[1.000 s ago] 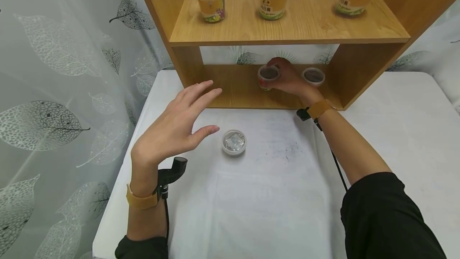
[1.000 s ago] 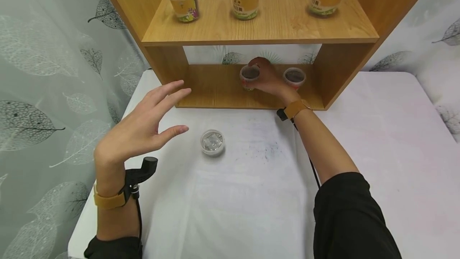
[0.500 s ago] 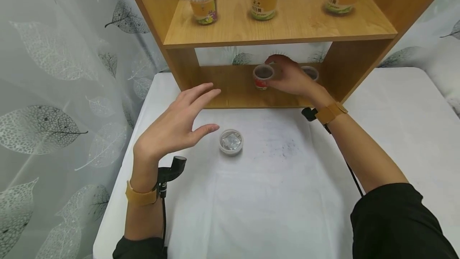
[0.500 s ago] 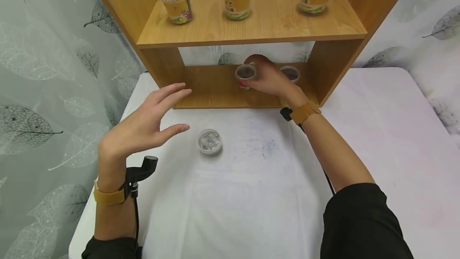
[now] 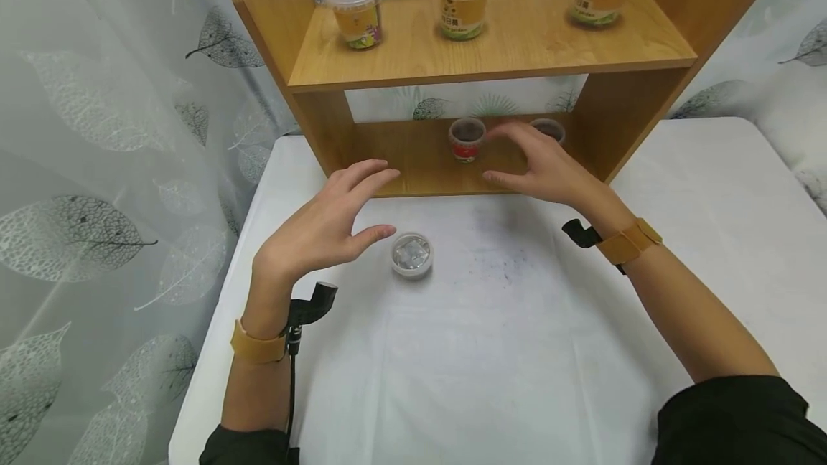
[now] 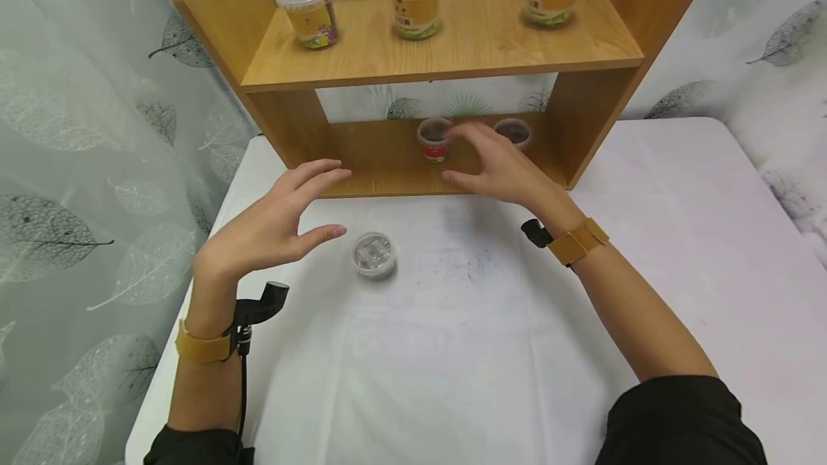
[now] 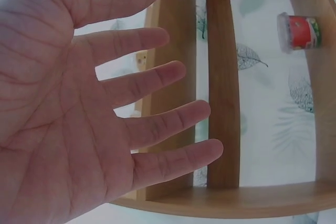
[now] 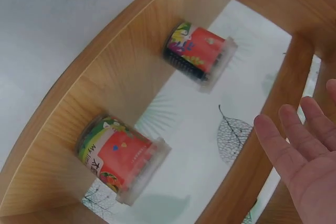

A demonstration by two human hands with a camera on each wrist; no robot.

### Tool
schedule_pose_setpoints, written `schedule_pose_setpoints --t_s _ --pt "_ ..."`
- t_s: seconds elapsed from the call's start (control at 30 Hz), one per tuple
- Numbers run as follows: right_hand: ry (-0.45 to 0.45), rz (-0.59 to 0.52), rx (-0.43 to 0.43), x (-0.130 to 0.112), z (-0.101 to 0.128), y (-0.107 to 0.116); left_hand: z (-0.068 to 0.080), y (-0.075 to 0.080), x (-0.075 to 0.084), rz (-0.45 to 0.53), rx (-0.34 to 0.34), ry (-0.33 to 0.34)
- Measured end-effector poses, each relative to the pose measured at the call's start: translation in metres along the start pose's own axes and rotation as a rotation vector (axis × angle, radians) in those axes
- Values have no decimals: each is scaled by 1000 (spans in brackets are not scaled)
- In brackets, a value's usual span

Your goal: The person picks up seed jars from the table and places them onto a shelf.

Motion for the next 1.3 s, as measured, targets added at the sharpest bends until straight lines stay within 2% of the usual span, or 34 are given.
schedule_pose_setpoints --t_s 0.2,0.5,0.8,1.0,1.3 --pt "25 -4 -5 -12 12 0 -2 -2 -1 -6 0 -11" --pt "-34 -7 -119 -31 44 -2 -2 -2 -2 -27 7 -40" --pt "-2 3 -113 -39 70 12 -4 -4 -2 -29 2 -44" --pt "34 28 -111 -41 78 18 -4 -4 -1 -39 -6 -36" --pt "23 94 -141 -47 88 20 -4 -7 -2 -36 -25 -5"
Point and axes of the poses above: each hand's wrist, its own z-axis away from the middle knuckle, its own y-axis out of the back of the hand, x = y × z, the point moved 4 cm from there along -z, towards the middle knuckle, and after that the axes turned 3 degrees about -y, right-handed, at the moved point
